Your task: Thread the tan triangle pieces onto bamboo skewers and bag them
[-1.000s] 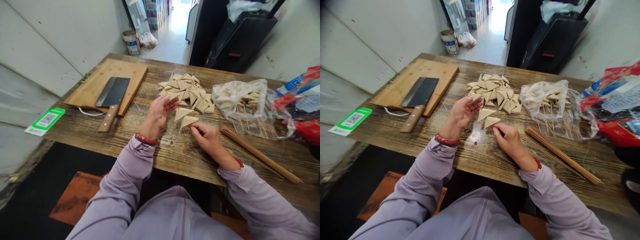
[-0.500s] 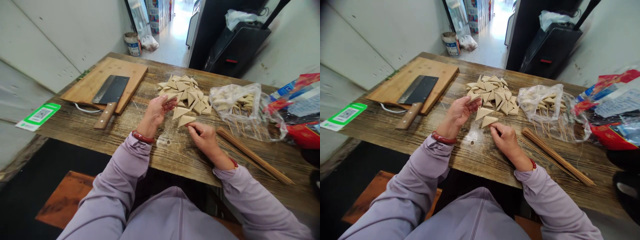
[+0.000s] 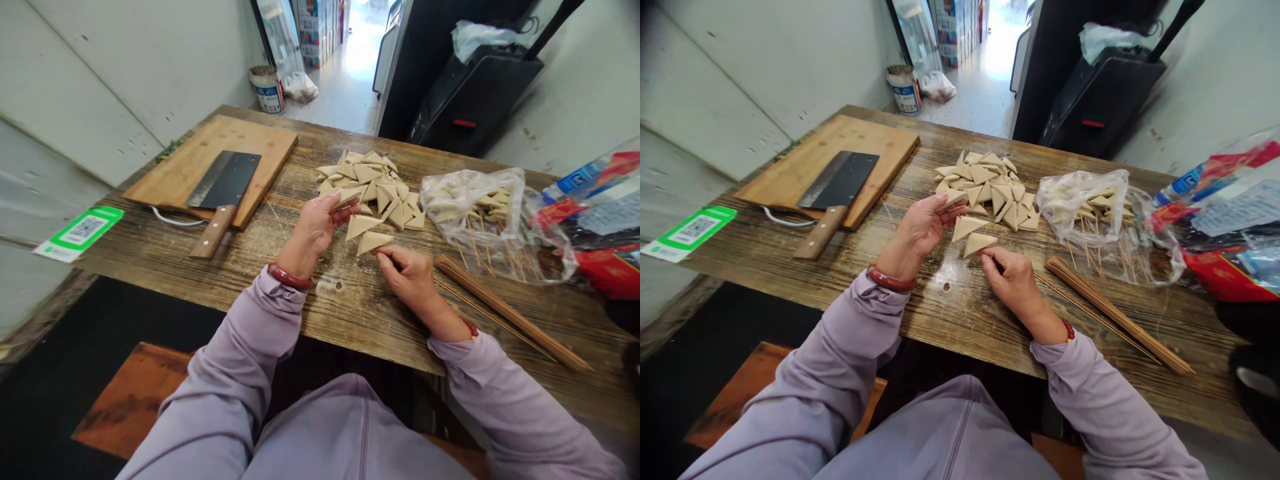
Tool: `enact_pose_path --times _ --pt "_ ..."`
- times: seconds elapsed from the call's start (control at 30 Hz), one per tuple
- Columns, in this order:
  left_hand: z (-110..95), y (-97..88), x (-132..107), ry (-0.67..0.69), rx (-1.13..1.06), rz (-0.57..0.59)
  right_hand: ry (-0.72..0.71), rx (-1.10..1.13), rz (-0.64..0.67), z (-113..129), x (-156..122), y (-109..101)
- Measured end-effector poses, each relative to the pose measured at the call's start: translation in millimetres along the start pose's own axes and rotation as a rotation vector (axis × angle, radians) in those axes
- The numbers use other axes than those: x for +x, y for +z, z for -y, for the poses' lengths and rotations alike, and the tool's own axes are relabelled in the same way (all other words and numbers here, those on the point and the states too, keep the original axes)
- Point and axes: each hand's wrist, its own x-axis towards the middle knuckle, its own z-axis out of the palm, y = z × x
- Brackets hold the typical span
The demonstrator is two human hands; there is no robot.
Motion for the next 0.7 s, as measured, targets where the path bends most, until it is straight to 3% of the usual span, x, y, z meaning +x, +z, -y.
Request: enact_pose_path --times 0.7 --pt "-2.8 7.4 -5.8 -0.008 -0.057 -0.01 -0.043 0.01 -0.029 -1.6 0.4 1.6"
